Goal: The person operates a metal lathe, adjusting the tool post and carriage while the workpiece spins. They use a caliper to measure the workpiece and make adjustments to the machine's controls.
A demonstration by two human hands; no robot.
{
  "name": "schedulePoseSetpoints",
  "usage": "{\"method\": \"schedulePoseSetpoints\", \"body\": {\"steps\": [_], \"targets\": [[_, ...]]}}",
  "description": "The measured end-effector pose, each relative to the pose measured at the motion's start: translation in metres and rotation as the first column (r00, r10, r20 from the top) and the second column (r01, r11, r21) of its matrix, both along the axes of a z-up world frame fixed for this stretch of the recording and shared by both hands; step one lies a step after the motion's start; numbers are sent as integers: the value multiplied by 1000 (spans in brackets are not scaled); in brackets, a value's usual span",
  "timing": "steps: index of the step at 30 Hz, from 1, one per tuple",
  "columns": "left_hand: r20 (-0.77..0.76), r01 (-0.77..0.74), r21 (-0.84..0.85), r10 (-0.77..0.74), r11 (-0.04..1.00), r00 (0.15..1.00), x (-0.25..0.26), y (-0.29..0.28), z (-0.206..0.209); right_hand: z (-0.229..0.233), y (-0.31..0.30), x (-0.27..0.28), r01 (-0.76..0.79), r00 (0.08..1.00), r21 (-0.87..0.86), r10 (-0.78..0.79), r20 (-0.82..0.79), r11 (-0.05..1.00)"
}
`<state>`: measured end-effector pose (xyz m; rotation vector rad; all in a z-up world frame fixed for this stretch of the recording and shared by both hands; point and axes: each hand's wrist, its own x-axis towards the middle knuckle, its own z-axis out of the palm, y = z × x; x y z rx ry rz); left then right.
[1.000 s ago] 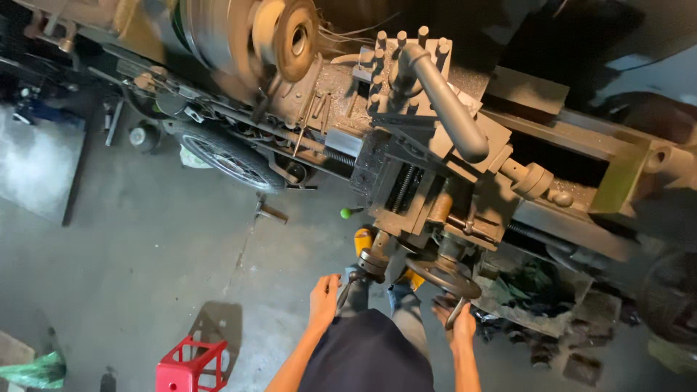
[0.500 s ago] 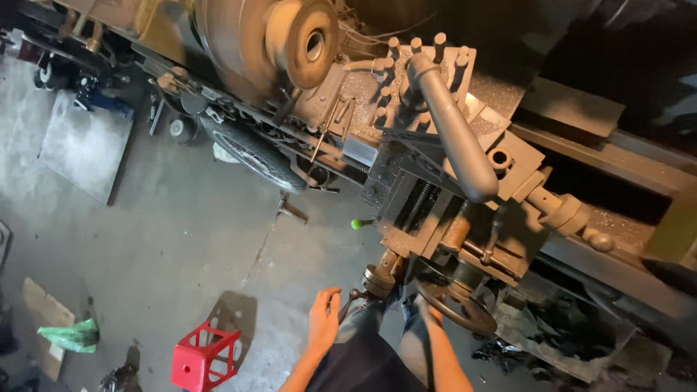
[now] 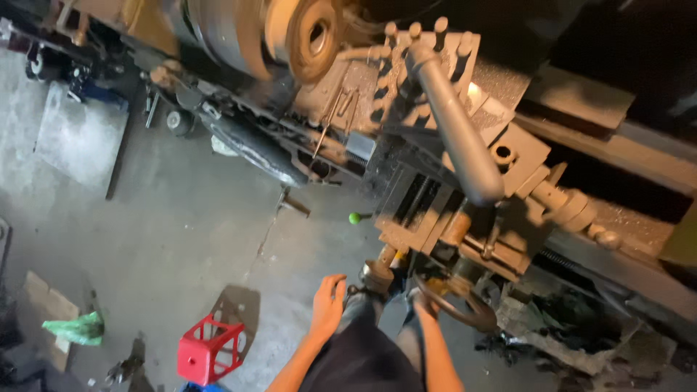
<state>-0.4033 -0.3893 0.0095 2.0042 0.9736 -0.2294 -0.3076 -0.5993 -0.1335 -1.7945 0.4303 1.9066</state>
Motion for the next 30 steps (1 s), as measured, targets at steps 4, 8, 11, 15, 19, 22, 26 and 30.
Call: {"method": "schedulePoseSetpoints", "body": {"steps": [4,8,11,15,19,22,26,30], "targets": [[6,-12,-19,12,1000,1000,13,10,2,-55,-85,-41,328,670,102,-307,676,939],[-2,-24,-64,24,998,1000,25,14,6,-52,-133,-125,-140,113,-546,562,820,826],[16,-77,-57,78,995,997,22,12,-14,-13,-9,-83,588,745,-22,-531,403,808],[15,-22,-133,25,991,1000,29,2,-1,-20,-1,-11,897,415,-169,-910,0,409],[-78,38,-237,-58,971,995,41,2,10,-37,-98,-49,753,564,-76,-583,585,653],[-175,49,-360,-118,932,977,49,1,22,-31,-117,-105,499,600,-139,-225,768,855],[-250,89,-309,-171,947,953,47,-2,10,85,-12,-49,676,716,-94,-622,319,731],[-329,104,-201,-167,974,929,46,-7,-1,26,19,-23,206,907,66,-216,360,976]]}}
